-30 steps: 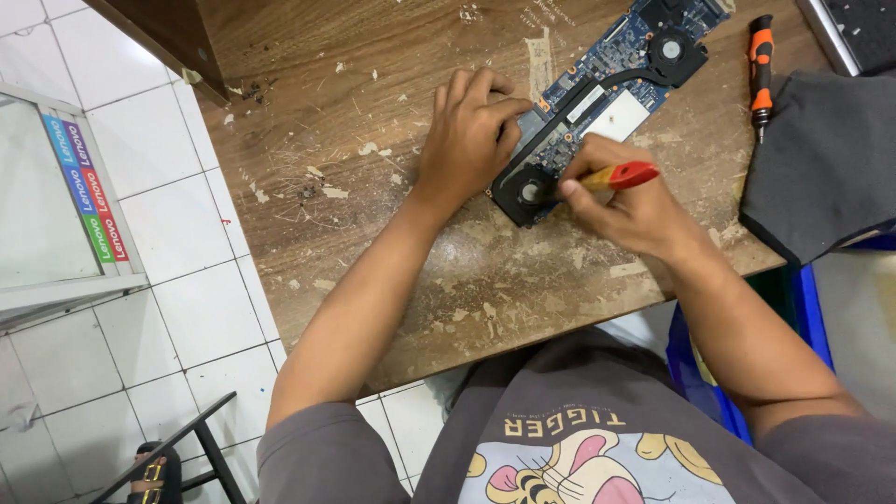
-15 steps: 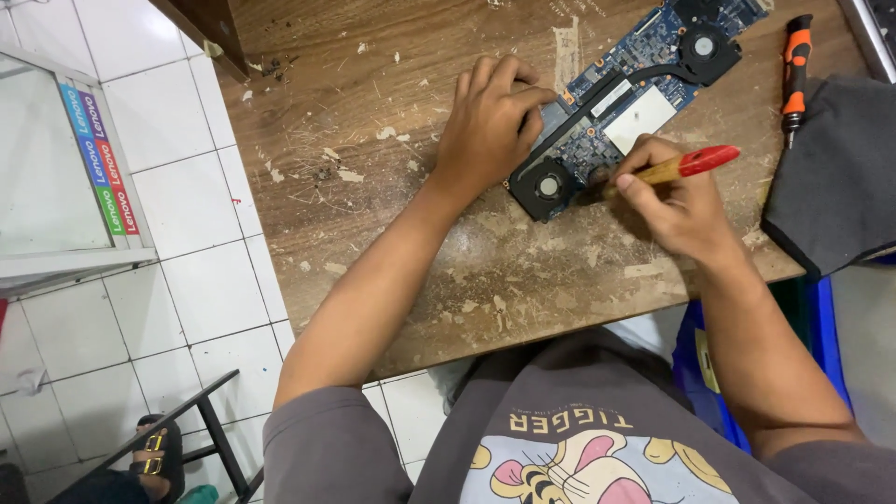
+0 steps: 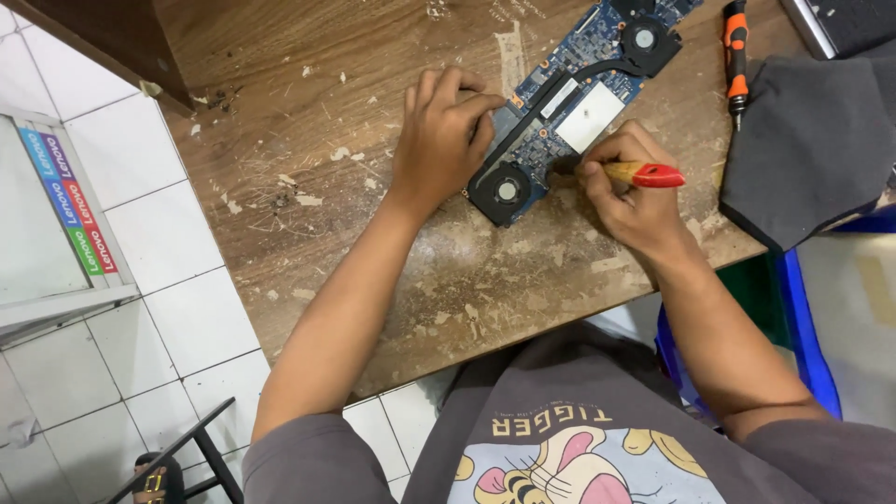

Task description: The person uses a screwdriver to remove screws from a laptop motherboard and then uses a brush to clean dust from the board's surface and components.

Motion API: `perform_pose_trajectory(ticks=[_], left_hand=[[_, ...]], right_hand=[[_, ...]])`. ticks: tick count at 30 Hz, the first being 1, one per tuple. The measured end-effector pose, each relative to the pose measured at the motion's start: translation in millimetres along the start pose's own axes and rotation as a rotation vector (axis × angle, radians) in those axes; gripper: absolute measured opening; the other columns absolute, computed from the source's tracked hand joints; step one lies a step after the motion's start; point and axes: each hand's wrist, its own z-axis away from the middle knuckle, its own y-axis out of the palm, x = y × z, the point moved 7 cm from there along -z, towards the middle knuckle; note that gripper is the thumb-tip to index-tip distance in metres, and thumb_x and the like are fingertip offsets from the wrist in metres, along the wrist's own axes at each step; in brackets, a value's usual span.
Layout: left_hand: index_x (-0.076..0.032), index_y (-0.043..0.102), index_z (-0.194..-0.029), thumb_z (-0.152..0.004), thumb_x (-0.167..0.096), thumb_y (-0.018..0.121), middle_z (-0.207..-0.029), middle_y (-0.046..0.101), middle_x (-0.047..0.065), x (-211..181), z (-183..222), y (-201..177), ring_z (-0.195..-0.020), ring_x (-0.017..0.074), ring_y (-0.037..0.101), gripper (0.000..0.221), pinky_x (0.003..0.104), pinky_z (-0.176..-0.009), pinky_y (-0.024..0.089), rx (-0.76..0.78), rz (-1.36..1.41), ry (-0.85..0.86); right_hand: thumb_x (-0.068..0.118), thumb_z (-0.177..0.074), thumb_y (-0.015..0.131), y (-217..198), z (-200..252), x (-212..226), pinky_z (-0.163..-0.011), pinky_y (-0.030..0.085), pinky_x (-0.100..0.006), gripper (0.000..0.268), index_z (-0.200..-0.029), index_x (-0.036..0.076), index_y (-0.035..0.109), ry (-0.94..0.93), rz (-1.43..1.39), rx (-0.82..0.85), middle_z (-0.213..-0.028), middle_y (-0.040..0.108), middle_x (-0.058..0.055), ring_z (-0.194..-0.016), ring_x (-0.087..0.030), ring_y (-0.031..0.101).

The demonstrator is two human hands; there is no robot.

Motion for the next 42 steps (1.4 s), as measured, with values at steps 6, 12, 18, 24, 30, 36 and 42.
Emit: perform_pose_trajectory(ticks=[6, 12, 18, 24, 30, 36, 42], left_hand=[[-0.014, 0.084, -0.117, -0.101, -0.015, 0.078, -0.115, 0.07, 0.005, 4, -1, 7, -0.114, 0.0285, 0.056, 0.018, 0.046, -0.097, 0.045, 0.012, -0.008, -0.008], [-0.017, 0.084, -0.121, -0.102, -0.018, 0.077, -0.12, 0.07, 0.005, 5, -2, 8, -0.116, 0.03, 0.055, 0.02, 0.046, -0.098, 0.045, 0.073, -0.007, -0.071], [-0.018, 0.084, -0.121, -0.102, -0.018, 0.077, -0.122, 0.069, 0.004, 8, -2, 8, -0.118, 0.0295, 0.055, 0.02, 0.046, -0.098, 0.046, 0.072, -0.002, -0.083], [-0.019, 0.083, -0.122, -0.102, -0.02, 0.078, -0.122, 0.07, 0.004, 10, -1, 11, -0.119, 0.0292, 0.054, 0.021, 0.045, -0.099, 0.047, 0.078, -0.012, -0.09], [-0.016, 0.085, -0.121, -0.102, -0.017, 0.079, -0.122, 0.07, 0.006, 4, -2, 5, -0.118, 0.0307, 0.055, 0.02, 0.048, -0.1, 0.046, 0.074, -0.007, -0.071], [-0.017, 0.084, -0.121, -0.1, -0.014, 0.082, -0.119, 0.07, 0.003, 0, -3, 3, -0.116, 0.0286, 0.055, 0.021, 0.043, -0.096, 0.048, 0.044, -0.006, -0.051], [-0.016, 0.083, -0.122, -0.103, -0.016, 0.076, -0.122, 0.07, 0.005, 3, -2, 3, -0.118, 0.0303, 0.055, 0.02, 0.047, -0.1, 0.045, 0.08, 0.006, -0.078]], right_hand=[[0.015, -0.116, 0.062, 6, 16, -19, -0.08, 0.053, -0.04, 0.02, -0.102, 0.002, 0.058, -0.045, -0.106, -0.16, -0.095, 0.064, -0.015, -0.086, -0.026, 0.063], [0.008, -0.113, 0.07, 18, 14, -11, -0.076, 0.051, -0.038, 0.009, -0.116, 0.0, 0.07, -0.086, -0.135, -0.067, -0.103, 0.075, -0.015, -0.084, -0.025, 0.064], [0.003, -0.117, 0.059, 17, 18, -23, -0.046, 0.032, -0.037, 0.039, -0.08, 0.009, 0.048, -0.108, 0.026, -0.175, -0.065, 0.045, -0.005, -0.052, -0.019, 0.045], [0.014, -0.117, 0.064, 20, 10, -6, -0.077, 0.044, -0.041, 0.012, -0.116, 0.002, 0.066, -0.154, 0.01, -0.065, -0.109, 0.073, -0.012, -0.084, -0.025, 0.057], [0.008, -0.119, 0.053, 16, -4, -1, -0.055, 0.026, -0.042, 0.046, -0.075, 0.007, 0.038, -0.135, -0.018, -0.092, -0.067, 0.04, -0.008, -0.055, -0.022, 0.035], [0.014, -0.118, 0.059, 33, -15, -7, -0.07, 0.044, -0.038, 0.021, -0.104, 0.0, 0.066, -0.072, -0.022, 0.194, -0.091, 0.062, -0.013, -0.076, -0.026, 0.061], [0.022, -0.121, 0.053, 33, -10, -3, -0.047, 0.033, -0.038, 0.036, -0.091, 0.003, 0.061, -0.173, 0.026, 0.052, -0.073, 0.055, -0.008, -0.053, -0.02, 0.047]])
